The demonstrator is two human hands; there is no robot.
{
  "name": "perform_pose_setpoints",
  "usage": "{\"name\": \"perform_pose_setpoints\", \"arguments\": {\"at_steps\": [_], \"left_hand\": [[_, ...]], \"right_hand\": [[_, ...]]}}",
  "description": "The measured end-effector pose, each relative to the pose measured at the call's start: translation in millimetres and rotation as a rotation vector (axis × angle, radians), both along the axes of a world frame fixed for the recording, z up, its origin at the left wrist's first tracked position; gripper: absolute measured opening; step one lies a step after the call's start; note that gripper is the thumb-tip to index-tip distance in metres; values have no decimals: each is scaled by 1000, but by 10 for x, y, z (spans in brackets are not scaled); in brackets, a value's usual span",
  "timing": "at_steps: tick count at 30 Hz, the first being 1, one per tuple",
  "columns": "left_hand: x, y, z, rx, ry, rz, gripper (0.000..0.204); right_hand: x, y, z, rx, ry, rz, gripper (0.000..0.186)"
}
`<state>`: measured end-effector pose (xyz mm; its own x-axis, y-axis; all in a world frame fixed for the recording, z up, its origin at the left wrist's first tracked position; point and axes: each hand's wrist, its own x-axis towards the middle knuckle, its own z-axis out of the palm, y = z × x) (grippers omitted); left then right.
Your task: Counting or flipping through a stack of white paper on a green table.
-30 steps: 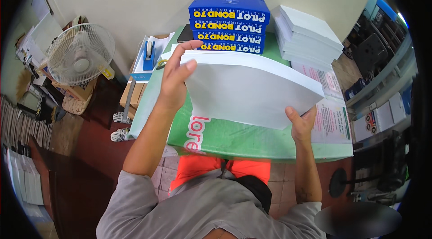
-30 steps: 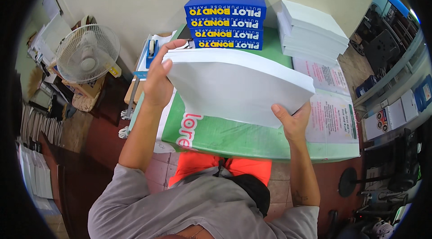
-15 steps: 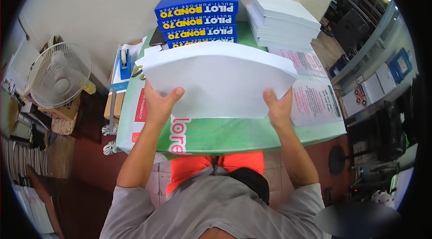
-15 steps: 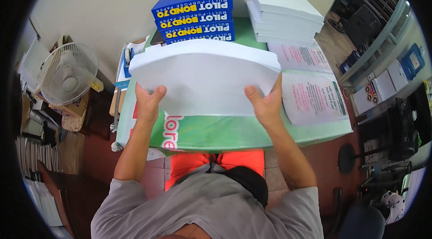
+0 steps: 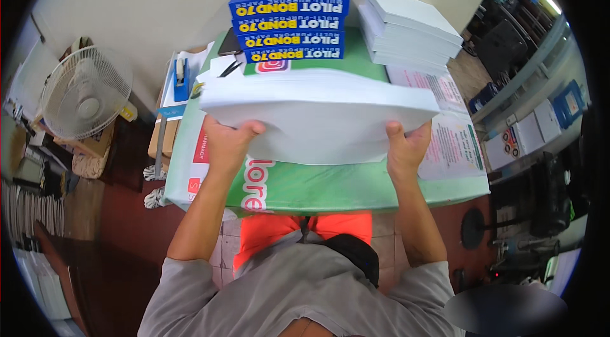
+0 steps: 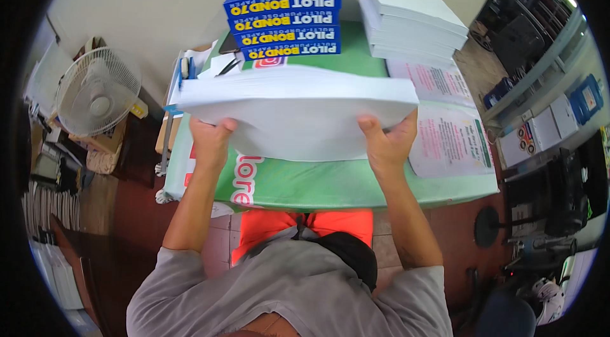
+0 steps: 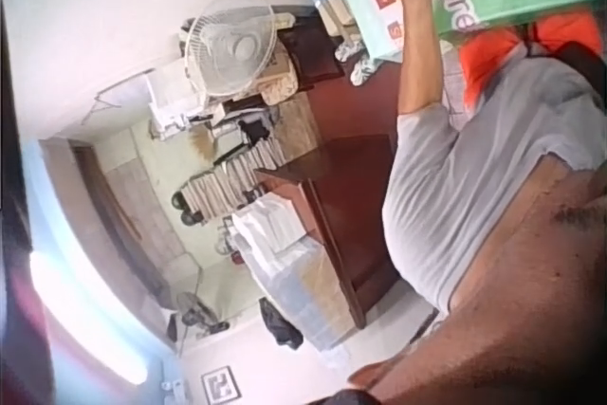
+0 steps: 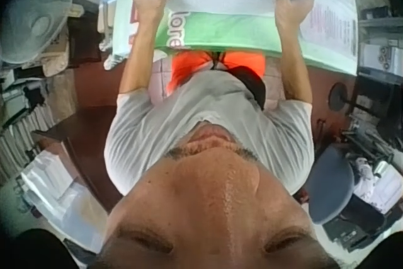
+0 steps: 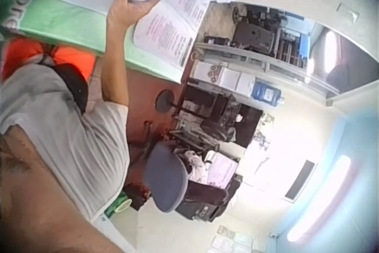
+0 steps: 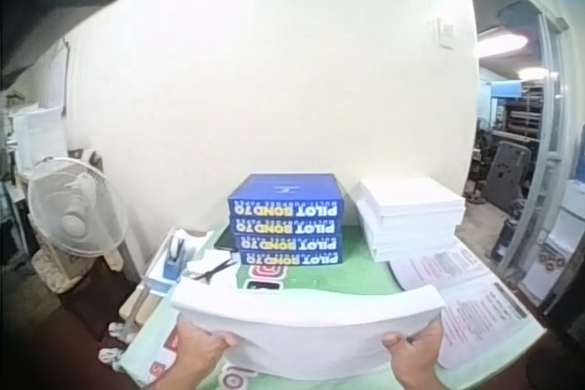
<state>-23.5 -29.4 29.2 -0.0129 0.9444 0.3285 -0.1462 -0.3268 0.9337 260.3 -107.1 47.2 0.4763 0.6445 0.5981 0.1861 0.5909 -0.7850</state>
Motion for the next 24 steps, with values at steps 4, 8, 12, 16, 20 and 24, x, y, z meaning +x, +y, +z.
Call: {"name": "perform_pose_setpoints", "arguments": {"at_steps": [4, 8, 12, 16, 20, 24], "left_hand": [[64, -25, -104, 64, 52, -126, 71], [76, -67, -3, -34, -11, -93, 69], [-2, -48, -63, 77, 233, -190, 62], [69, -69, 104, 13, 282, -172, 54], [14, -27, 518, -466, 255, -363, 49], [-30, 105, 178, -699, 329, -520, 57]], "right_hand": [[76, -13, -193, -56, -127, 40, 62], [87, 0, -216, -160, 15, 62, 59], [153, -68, -246, -172, -110, 165, 50], [299, -57, -110, -364, -231, 232, 44], [388, -4, 314, -680, -45, 455, 39], [459, -5, -69, -899, 4, 616, 42]]}}
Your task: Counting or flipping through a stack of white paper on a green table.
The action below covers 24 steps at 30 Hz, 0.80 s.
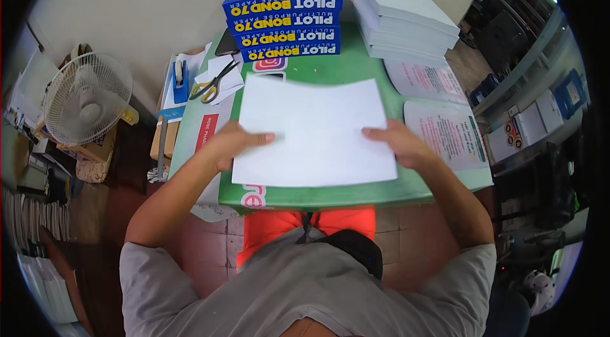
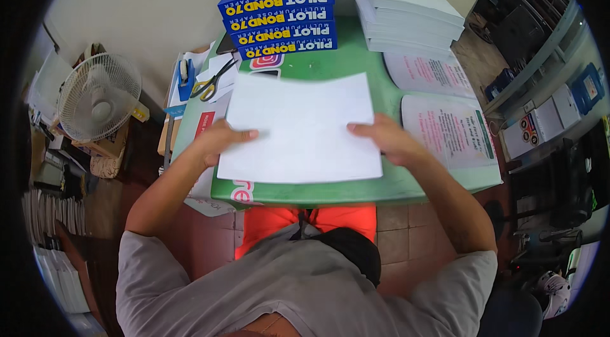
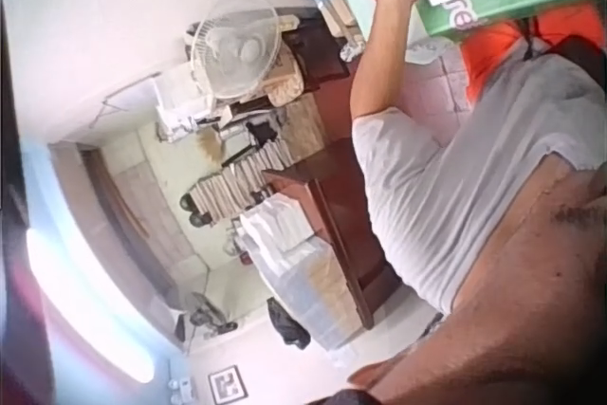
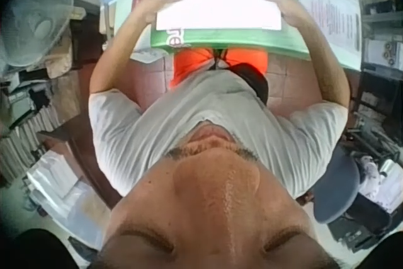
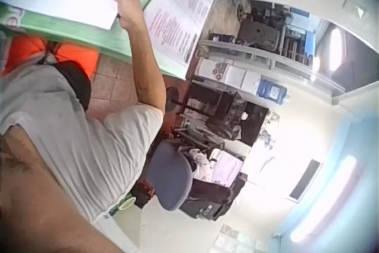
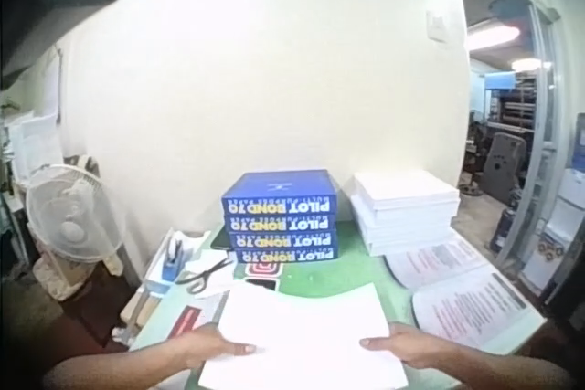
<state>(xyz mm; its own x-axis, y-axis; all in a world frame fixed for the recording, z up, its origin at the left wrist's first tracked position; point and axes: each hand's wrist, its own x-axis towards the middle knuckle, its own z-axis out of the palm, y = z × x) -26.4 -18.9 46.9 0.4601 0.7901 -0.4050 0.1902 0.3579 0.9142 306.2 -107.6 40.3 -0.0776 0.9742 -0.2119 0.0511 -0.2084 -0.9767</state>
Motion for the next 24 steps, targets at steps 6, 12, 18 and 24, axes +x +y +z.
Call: {"name": "perform_pose_setpoints", "arguments": {"at_steps": [6, 12, 18, 24], "left_hand": [[-167, 135, -123, -491, -482, 94, 49], [-88, -295, -440, 437, -81, 174, 48], [-59, -405, -322, 703, 29, 134, 51], [-101, -242, -257, 116, -189, 237, 62]], "right_hand": [[-159, -445, -140, 564, -799, 107, 53], [-159, -611, -168, 429, -319, 33, 60], [-186, -710, -166, -130, 132, -55, 65], [-321, -725, 98, 351, -640, 31, 57]]}}
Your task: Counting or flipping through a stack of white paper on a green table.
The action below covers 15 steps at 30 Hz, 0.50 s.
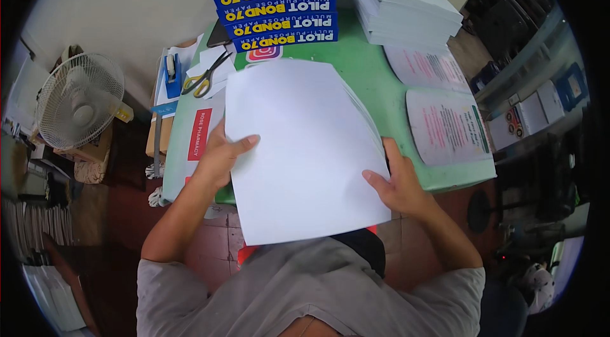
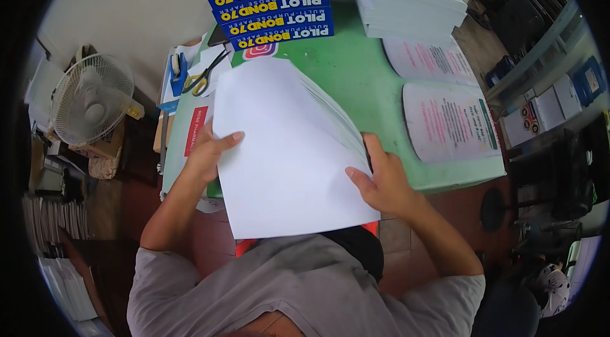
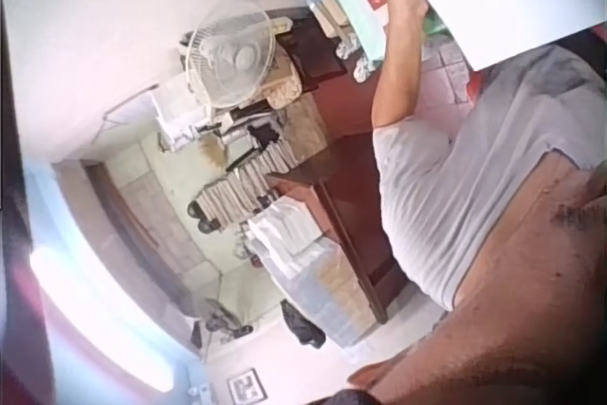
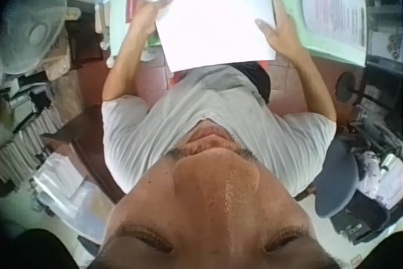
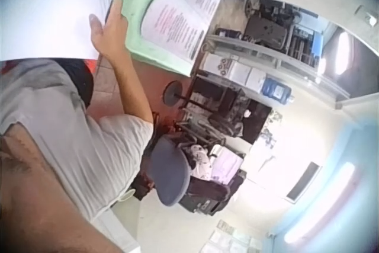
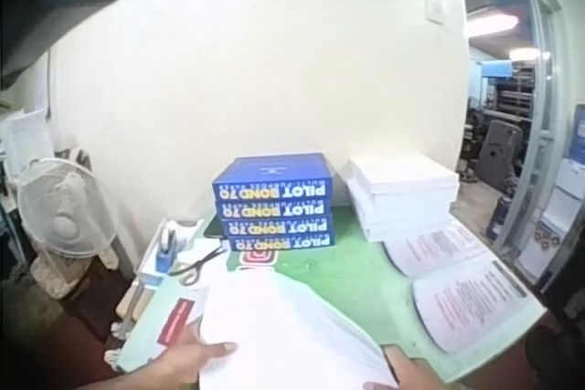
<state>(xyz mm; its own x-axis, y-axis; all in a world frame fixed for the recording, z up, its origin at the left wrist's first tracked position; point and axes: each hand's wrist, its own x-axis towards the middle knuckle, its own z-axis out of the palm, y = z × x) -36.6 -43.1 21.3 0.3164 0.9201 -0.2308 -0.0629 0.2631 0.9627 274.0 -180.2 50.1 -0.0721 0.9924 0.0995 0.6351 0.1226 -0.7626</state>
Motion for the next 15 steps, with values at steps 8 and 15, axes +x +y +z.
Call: {"name": "perform_pose_setpoints", "arguments": {"at_steps": [8, 15], "left_hand": [[178, 224, 60, 47, 3, -218, 63], [16, 247, 211, -507, -234, -195, 46]], "right_hand": [[373, 548, -346, -511, 1156, -246, 57], [-56, 199, -281, 287, 114, -52, 54]]}}
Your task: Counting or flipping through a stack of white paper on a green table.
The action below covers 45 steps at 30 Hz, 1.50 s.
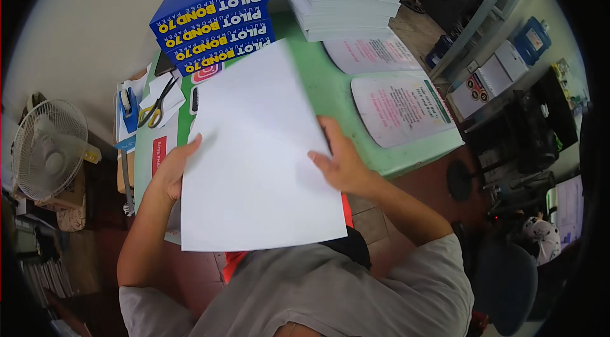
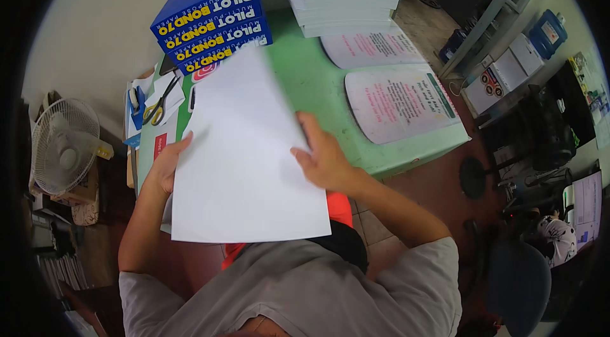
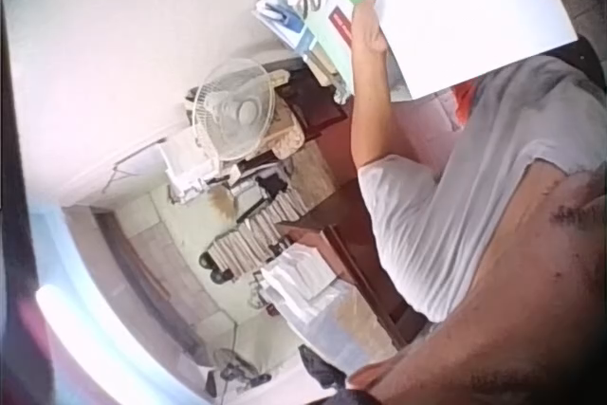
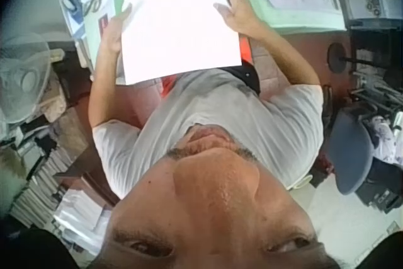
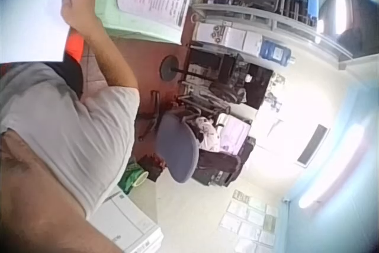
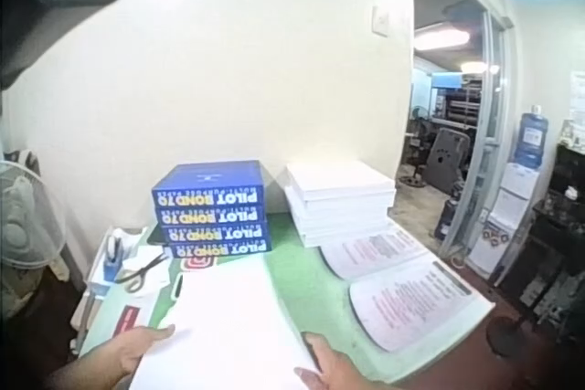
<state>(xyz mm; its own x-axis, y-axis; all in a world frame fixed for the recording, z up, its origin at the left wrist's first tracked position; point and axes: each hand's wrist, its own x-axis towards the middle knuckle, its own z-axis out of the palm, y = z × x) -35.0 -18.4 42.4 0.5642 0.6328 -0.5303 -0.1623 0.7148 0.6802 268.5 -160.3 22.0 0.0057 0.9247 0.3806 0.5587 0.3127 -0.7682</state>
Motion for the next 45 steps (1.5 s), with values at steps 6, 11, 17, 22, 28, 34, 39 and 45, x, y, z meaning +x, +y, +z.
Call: {"name": "perform_pose_setpoints", "arguments": {"at_steps": [6, 11, 17, 22, 28, 34, 39, 45], "left_hand": [[34, -196, -202, 773, 599, -117, 49], [-4, -412, -261, 1395, 778, -43, 53], [-78, 10, -178, 390, 469, 42, 33], [145, 26, 189, 570, 661, -55, 27], [550, -174, 735, 889, 574, -336, 33], [-16, 4, 88, 424, 531, -51, 39], [402, -182, 521, 962, 650, -283, 38], [438, -161, 759, 721, 575, -154, 33]], "right_hand": [[59, 6, 120, -160, 124, 10, 56], [274, 198, 88, -612, 664, 120, 61], [262, 219, 120, -290, -60, -115, 41], [300, 514, 283, -436, 12, -97, 29], [-218, 561, 773, -493, 492, 184, 30], [346, 367, 333, -724, 784, -19, 36], [68, 470, 598, -543, 289, 73, 31], [34, 534, 767, -569, 706, 96, 35]]}}
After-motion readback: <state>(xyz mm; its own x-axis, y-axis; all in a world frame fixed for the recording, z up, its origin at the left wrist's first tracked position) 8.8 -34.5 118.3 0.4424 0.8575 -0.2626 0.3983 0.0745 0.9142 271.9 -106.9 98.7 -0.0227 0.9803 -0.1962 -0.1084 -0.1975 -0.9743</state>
